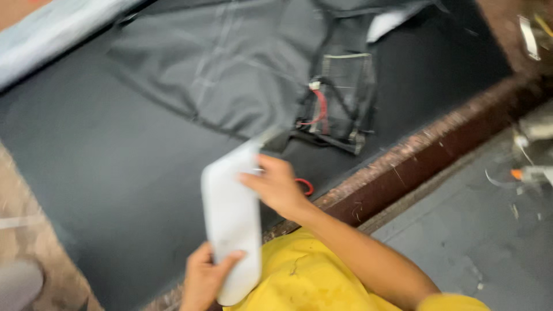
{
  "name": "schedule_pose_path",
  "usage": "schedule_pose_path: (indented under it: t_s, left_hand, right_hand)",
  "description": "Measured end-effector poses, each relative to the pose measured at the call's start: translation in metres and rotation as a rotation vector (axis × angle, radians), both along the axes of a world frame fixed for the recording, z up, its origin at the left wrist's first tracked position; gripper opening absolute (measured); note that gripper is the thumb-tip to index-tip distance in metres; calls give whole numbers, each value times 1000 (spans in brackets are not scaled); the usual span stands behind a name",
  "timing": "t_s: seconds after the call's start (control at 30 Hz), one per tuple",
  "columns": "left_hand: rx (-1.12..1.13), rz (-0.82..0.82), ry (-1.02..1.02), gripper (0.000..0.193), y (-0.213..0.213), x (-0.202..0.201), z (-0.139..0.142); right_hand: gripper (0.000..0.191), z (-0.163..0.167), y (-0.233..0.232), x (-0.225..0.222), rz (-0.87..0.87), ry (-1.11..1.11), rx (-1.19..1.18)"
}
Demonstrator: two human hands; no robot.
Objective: The person cuts black vinyl upholstery fabric with red-handled scissors, following the edge of a white paper template laid on the material. After cutting out the piece, they move the template aside and trim excess fabric from the edge of a sewn black cover on the workbench.
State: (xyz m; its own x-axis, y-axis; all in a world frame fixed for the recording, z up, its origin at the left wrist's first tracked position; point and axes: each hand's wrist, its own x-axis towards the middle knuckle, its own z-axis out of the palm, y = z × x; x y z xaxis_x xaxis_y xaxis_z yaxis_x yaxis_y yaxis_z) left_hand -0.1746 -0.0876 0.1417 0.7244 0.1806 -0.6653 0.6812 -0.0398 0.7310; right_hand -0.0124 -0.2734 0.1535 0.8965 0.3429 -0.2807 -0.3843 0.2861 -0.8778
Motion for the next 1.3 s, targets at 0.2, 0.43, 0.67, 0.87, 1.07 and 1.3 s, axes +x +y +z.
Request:
schedule_pose_path:
  t_s: [0.2,0.43,0.67,0.87,1.07,1.3]
  left_hand:
    - [164,115,-447,42,107,32,-21]
    - [307,115,22,47,157,-7,-145]
    - [148,149,99,63,157,-19,-177]
    - [527,295,-10,65,153,-8,-195]
    - [1280,100,3,66,147,-33,-189]
    - [1306,21,-402,45,73,-48,-184]
  right_hand:
    - [46,-42,42,65,388,-271,-114]
    - [62,-92,-53,-2,347,-639,-1000]
    - [58,-136,-93,-33,377,-616,-1127]
    - [42,-142,-101,-48,127,-395,-954]
    - [43,-136,-126,-75,-117,-249,-878]
    - [45,-138,-148,-110,-314,-88,-949]
